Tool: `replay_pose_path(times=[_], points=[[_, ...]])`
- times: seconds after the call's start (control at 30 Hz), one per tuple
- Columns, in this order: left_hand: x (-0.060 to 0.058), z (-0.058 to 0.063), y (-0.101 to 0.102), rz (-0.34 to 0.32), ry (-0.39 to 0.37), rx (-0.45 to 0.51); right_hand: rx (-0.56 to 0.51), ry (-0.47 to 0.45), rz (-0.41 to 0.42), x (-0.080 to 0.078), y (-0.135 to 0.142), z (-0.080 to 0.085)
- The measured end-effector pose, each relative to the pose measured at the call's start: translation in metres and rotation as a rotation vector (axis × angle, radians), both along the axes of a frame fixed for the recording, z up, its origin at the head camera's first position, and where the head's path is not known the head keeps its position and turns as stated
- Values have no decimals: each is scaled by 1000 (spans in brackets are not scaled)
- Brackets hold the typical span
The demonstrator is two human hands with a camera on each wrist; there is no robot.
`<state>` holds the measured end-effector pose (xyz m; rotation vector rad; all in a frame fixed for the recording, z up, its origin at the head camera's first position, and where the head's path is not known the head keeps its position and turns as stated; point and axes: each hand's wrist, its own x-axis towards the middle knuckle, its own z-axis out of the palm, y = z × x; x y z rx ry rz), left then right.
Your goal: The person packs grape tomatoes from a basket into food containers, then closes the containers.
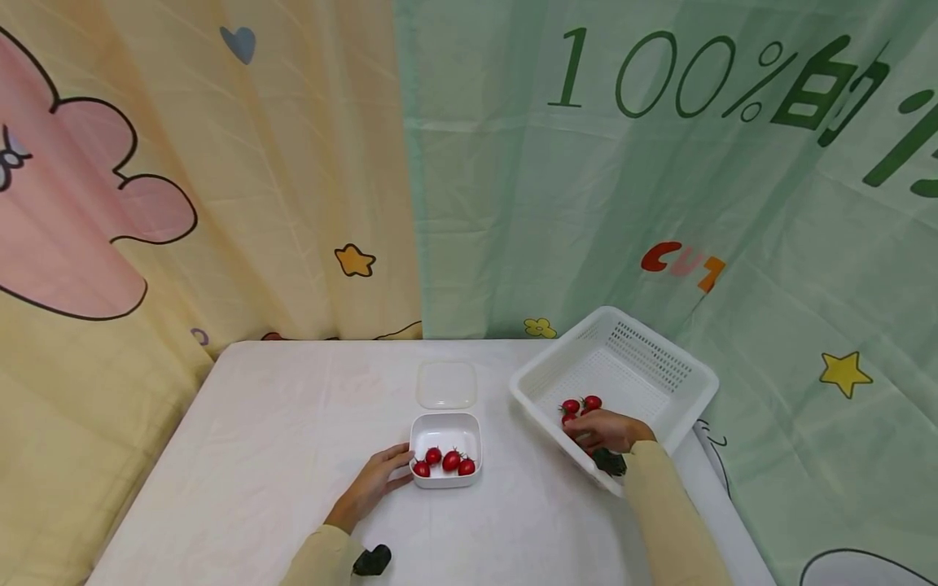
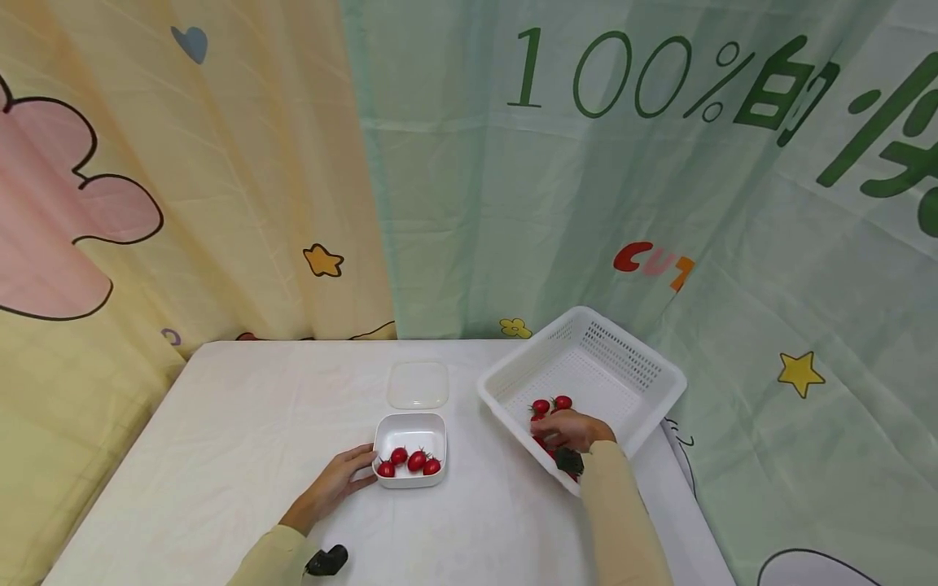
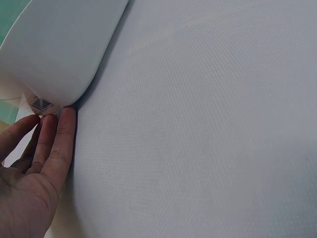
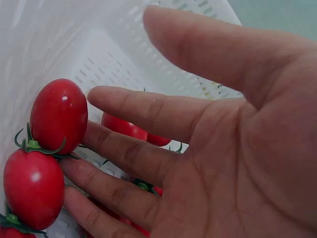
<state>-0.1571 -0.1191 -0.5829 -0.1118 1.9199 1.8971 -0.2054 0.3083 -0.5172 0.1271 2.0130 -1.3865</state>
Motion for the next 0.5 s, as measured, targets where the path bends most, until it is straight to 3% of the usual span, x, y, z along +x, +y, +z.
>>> replay_pose_path(times=[0.27, 0.5], points=[[-1, 0, 0, 19, 6, 14, 34, 3, 21, -3, 1, -4], [-2, -2, -1, -18, 13, 17, 0, 9, 40, -3, 1, -2]])
